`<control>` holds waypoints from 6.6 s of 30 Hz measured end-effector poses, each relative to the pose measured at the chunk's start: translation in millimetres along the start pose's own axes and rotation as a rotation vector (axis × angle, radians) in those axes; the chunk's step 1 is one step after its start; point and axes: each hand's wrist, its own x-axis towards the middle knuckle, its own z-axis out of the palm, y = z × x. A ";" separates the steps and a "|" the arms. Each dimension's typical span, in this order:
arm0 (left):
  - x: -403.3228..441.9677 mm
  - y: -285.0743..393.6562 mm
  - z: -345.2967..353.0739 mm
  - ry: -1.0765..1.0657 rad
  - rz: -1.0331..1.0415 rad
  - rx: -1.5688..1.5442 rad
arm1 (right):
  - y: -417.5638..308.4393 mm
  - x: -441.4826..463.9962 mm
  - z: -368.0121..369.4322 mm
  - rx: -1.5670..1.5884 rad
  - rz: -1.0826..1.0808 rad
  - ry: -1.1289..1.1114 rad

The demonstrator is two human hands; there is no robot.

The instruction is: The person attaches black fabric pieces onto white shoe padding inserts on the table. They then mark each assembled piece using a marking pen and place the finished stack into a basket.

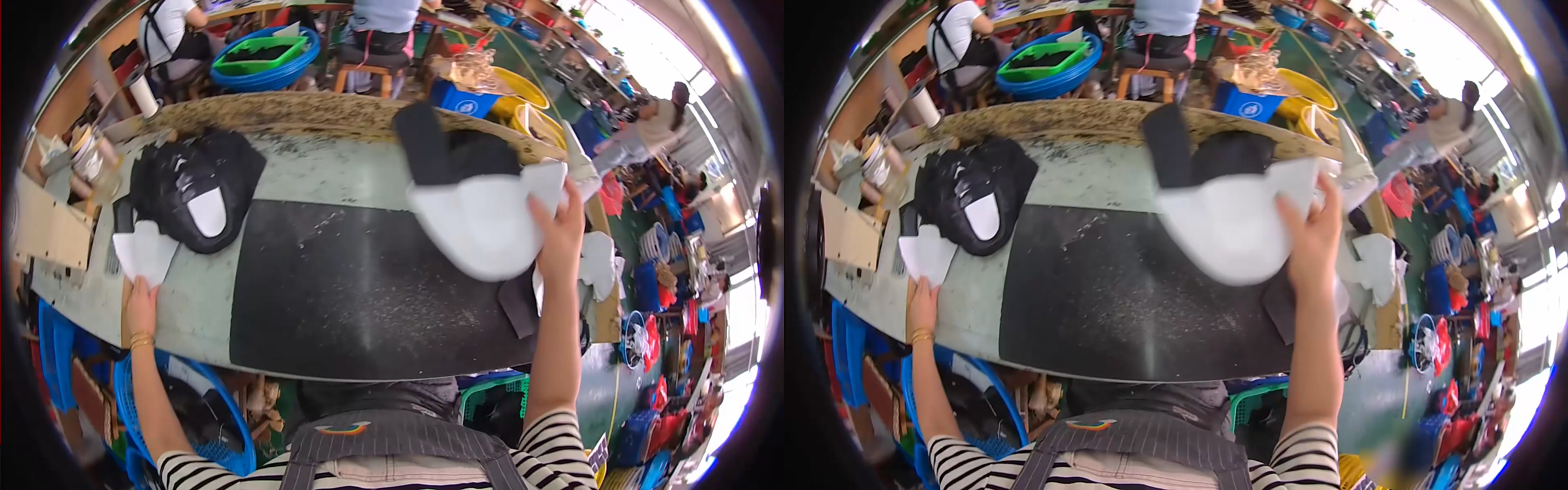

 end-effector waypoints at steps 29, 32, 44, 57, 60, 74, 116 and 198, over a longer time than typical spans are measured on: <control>-139.4 455.9 -109.3 -0.228 0.984 -0.701 | 89.0 -142.5 -159.2 0.471 0.322 0.174; -153.3 435.0 -86.1 -0.217 1.112 -0.459 | 57.2 -152.8 -150.3 0.464 0.289 0.090; -149.2 365.7 -139.2 -0.766 0.041 -1.426 | 59.7 -180.3 38.9 -0.358 -0.131 -0.849; -84.5 325.8 -77.3 -0.251 -0.047 -1.253 | 112.2 -170.7 127.6 -0.390 0.146 -0.598; -81.6 325.6 -70.9 -0.219 -0.058 -1.235 | 115.7 -171.7 128.1 -0.394 0.122 -0.580; -82.0 327.0 -70.1 -0.206 -0.064 -1.231 | 112.3 -165.5 128.6 -0.402 0.284 -0.582; -123.3 351.8 -107.9 -0.354 1.002 -0.125 | 87.1 -250.7 -2.2 -0.649 -0.345 -0.356; -156.3 387.3 -91.6 -0.142 0.946 -0.385 | 113.9 -175.2 57.8 -0.858 -0.338 -0.417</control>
